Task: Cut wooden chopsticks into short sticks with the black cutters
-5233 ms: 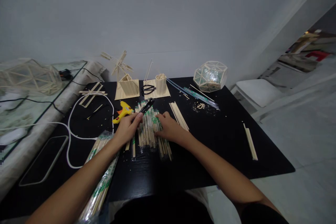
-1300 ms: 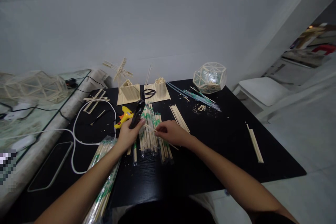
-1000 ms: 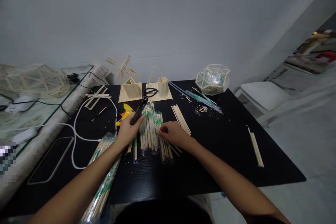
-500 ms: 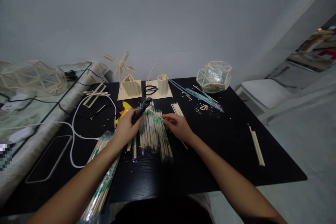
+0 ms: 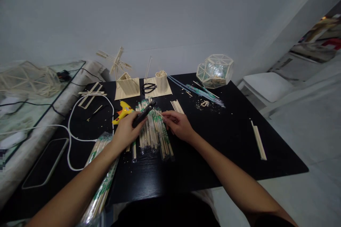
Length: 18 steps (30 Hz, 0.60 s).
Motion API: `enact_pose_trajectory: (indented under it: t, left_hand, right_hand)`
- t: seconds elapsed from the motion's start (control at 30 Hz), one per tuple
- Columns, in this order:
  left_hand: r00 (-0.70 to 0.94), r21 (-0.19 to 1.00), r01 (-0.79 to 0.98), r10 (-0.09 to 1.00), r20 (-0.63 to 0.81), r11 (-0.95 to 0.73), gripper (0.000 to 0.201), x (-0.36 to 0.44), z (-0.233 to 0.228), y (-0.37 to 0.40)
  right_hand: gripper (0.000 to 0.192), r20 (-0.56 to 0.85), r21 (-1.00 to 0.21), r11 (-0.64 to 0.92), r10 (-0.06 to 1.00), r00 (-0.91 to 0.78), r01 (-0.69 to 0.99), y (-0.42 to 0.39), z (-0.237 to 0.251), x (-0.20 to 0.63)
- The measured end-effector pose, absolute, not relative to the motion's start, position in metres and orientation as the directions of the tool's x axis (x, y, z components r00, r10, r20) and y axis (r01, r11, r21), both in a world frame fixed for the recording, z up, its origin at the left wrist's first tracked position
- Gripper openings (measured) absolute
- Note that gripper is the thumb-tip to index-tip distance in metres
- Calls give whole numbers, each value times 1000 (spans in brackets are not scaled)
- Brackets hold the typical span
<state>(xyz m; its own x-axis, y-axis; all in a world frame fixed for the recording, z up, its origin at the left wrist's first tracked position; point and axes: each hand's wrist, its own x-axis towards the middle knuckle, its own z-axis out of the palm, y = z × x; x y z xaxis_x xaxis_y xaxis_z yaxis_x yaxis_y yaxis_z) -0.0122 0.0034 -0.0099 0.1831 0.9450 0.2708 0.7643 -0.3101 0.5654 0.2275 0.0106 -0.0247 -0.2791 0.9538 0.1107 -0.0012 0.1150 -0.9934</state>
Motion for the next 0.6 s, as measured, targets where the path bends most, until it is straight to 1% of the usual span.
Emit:
enact_pose_trajectory:
  t: [0.1, 0.2, 0.33, 0.43, 0.6]
  left_hand:
    - [189, 582, 753, 948, 256, -307, 23, -11, -9, 2]
    - [207, 571, 760, 948, 240, -310, 21, -10, -10, 1]
    - [239, 537, 783, 949, 207, -315, 23, -6, -11, -2]
    - [252, 543, 775, 946, 203, -323, 22, -2, -9, -5]
    - [272, 593, 733, 943, 193, -333, 21, 3, -3, -9]
  right_hand:
    - [38, 112, -994, 107, 949, -294, -34, 11, -25, 227]
    - [36, 127, -991, 109, 948, -290, -78, 10, -24, 225]
    - [35, 193, -979, 174, 957, -214, -105, 7, -25, 218]
    - [35, 235, -971, 223, 961, -146, -88, 4, -25, 214]
    - [36, 216, -976, 216, 969, -116, -15, 0, -23, 213]
